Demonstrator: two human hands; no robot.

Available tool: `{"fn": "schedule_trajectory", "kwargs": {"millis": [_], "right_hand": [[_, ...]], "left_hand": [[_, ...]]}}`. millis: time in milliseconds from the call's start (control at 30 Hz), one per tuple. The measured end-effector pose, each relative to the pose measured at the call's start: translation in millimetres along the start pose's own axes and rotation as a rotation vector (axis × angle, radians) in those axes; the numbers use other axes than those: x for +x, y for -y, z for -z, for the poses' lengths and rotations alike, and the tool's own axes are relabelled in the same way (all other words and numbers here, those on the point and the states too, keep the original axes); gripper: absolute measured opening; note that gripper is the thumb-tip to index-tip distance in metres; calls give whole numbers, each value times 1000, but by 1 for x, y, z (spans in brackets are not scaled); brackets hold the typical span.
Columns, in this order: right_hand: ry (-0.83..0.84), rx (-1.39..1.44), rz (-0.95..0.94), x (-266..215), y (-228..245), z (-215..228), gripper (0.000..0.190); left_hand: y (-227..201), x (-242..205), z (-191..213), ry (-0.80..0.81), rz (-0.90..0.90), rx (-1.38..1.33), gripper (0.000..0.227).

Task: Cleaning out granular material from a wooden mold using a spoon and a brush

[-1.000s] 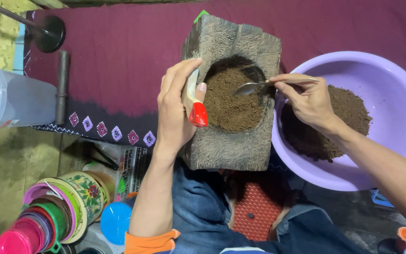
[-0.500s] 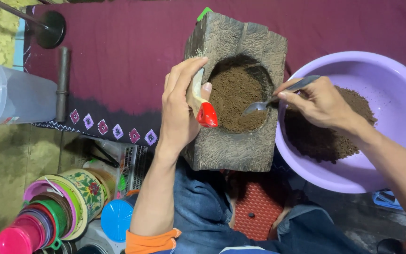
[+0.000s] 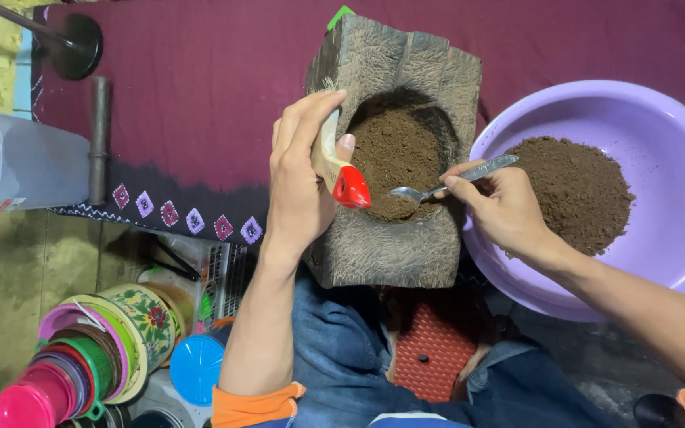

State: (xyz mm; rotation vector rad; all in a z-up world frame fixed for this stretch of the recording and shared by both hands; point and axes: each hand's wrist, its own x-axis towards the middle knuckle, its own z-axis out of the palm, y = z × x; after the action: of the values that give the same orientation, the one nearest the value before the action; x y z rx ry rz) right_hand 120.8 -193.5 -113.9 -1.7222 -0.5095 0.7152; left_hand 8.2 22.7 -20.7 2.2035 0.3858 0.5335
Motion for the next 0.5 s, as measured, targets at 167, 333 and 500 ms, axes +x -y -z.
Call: {"fn": "schedule_trajectory", "kwargs": {"millis": [167,333,500], "right_hand": [[-67,52,-50,-9,6,5,11],[-105,60,-25,-19,-6,24,11],[-109,15,-33,-35,-9,54,18]], "left_hand": [[0,-3,5,18,-13,10,37],[-2,-4,7,26,-19,19,37],[-5,-6,2,-7,-85,152,36]]}}
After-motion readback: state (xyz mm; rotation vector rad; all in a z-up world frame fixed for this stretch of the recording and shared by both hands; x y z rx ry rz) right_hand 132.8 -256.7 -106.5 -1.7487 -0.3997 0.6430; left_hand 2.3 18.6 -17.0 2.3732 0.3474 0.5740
